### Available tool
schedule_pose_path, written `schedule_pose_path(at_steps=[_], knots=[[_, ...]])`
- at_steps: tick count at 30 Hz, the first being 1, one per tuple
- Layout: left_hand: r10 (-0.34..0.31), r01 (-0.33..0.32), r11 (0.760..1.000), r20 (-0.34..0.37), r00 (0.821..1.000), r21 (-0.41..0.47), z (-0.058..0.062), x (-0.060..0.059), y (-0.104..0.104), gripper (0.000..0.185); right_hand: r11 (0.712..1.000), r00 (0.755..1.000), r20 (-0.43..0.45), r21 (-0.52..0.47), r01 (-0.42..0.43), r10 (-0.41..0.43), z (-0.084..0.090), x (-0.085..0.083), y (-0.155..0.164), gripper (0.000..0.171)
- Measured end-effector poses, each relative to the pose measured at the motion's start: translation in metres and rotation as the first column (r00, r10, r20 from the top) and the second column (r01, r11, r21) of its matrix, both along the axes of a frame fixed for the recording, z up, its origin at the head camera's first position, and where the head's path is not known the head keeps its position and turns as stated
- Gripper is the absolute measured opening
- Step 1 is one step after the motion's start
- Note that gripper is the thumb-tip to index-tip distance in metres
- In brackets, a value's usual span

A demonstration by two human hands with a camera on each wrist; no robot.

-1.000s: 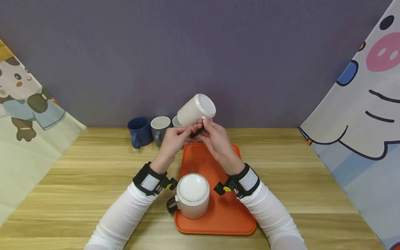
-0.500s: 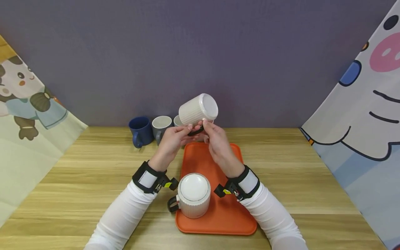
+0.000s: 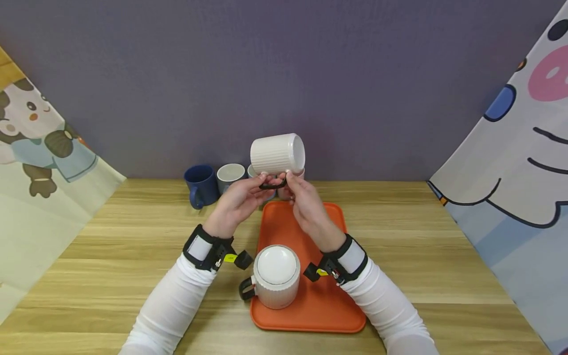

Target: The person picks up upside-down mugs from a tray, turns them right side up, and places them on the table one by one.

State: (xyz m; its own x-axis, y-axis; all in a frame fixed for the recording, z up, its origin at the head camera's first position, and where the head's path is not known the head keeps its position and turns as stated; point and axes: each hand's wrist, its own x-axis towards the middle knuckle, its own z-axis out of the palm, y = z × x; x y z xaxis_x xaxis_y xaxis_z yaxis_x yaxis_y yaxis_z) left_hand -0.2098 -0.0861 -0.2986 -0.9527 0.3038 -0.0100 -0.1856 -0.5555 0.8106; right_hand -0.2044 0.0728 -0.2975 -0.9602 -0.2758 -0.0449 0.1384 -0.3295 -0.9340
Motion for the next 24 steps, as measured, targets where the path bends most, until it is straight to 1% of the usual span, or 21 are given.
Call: schedule_pose_path(at_steps=[4,6,9,13,16,22,24], knots=[[-0.049,0.048,0.996,0.017,0.999,0.071,0.0021,0.0002,-0.0015,0.036,1.000,1.000,0.008,-0.013,-0.012,0.013,0.0004,-0.0005,-0.0001,0.024],[-0.065,0.060,0.992,0.039,0.997,0.114,0.0029,0.0001,-0.0021,0.035,1.000,1.000,0.016,-0.020,-0.017,0.017,0.0007,0.0000,-0.0002,0.024],[-0.069,0.053,0.981,0.083,0.994,0.186,0.0035,-0.0003,-0.0016,0.033,0.999,0.999,0.022,-0.031,-0.026,0.027,0.0012,0.0011,-0.0005,0.024],[-0.065,0.034,0.965,0.112,0.992,0.259,0.0032,-0.0010,-0.0006,0.033,0.997,0.998,0.046,-0.055,-0.050,0.053,0.0011,0.0019,-0.0007,0.024],[-0.060,0.032,0.962,0.096,0.994,0.272,0.0039,-0.0008,-0.0004,0.035,0.993,0.994,0.071,-0.094,-0.071,0.078,0.0013,0.0017,-0.0006,0.024],[-0.028,0.019,0.972,0.034,0.999,0.233,0.0063,0.0004,0.0011,0.036,0.981,0.992,0.075,-0.170,-0.090,0.104,0.0026,0.0008,-0.0006,0.028],[-0.013,0.011,0.977,0.011,1.000,0.215,0.0069,0.0006,0.0016,0.037,0.971,0.990,0.075,-0.217,-0.104,0.122,0.0026,0.0001,-0.0009,0.029]])
